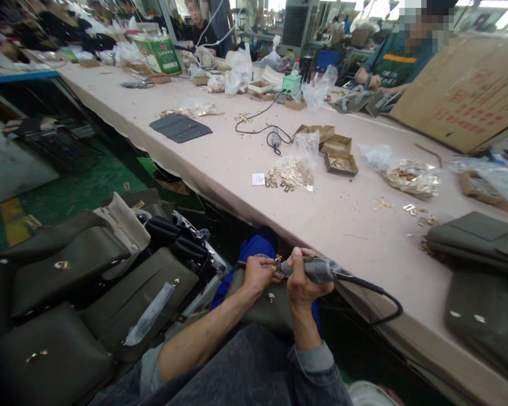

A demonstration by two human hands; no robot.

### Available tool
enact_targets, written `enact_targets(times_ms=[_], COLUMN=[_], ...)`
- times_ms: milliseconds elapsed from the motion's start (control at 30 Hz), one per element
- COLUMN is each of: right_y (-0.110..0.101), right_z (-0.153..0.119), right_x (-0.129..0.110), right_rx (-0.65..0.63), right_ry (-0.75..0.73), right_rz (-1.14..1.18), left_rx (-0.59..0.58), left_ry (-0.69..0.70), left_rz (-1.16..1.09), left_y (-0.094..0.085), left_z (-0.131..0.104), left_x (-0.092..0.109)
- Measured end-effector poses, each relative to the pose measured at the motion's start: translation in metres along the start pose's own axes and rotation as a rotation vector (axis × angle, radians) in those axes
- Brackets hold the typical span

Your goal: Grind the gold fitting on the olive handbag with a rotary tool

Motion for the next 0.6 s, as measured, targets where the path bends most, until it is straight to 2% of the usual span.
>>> enact_targets(times_ms=[167, 433, 600], right_y=[0.0, -0.004, -0.004], right_z=[-0.004, 0.0, 0.003], right_x=[0.0, -0.011, -0.015], right_rx=[-0.003, 0.072, 0.045], right_ry=[0.024, 0.024, 0.01], right_rz=[0.017, 0.029, -0.026], left_rx=[0.001, -0.014, -0.01], left_ry=[0.003, 0.026, 0.005], left_rz=[0.034, 0.014, -0.006], left_y=[0.0, 0.001, 0.001], left_z=[0.001, 0.003, 0.002], left_x=[-0.001, -0.006, -0.007])
Point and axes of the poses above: each hand's wrist, its own z-axis towards the middle knuckle, its own y-axis out of the palm, x = y × z, the point moved 9 cm from there along z, towards the middle knuckle, and after that the axes turned 5 degrees about y, right-handed, at the moved point
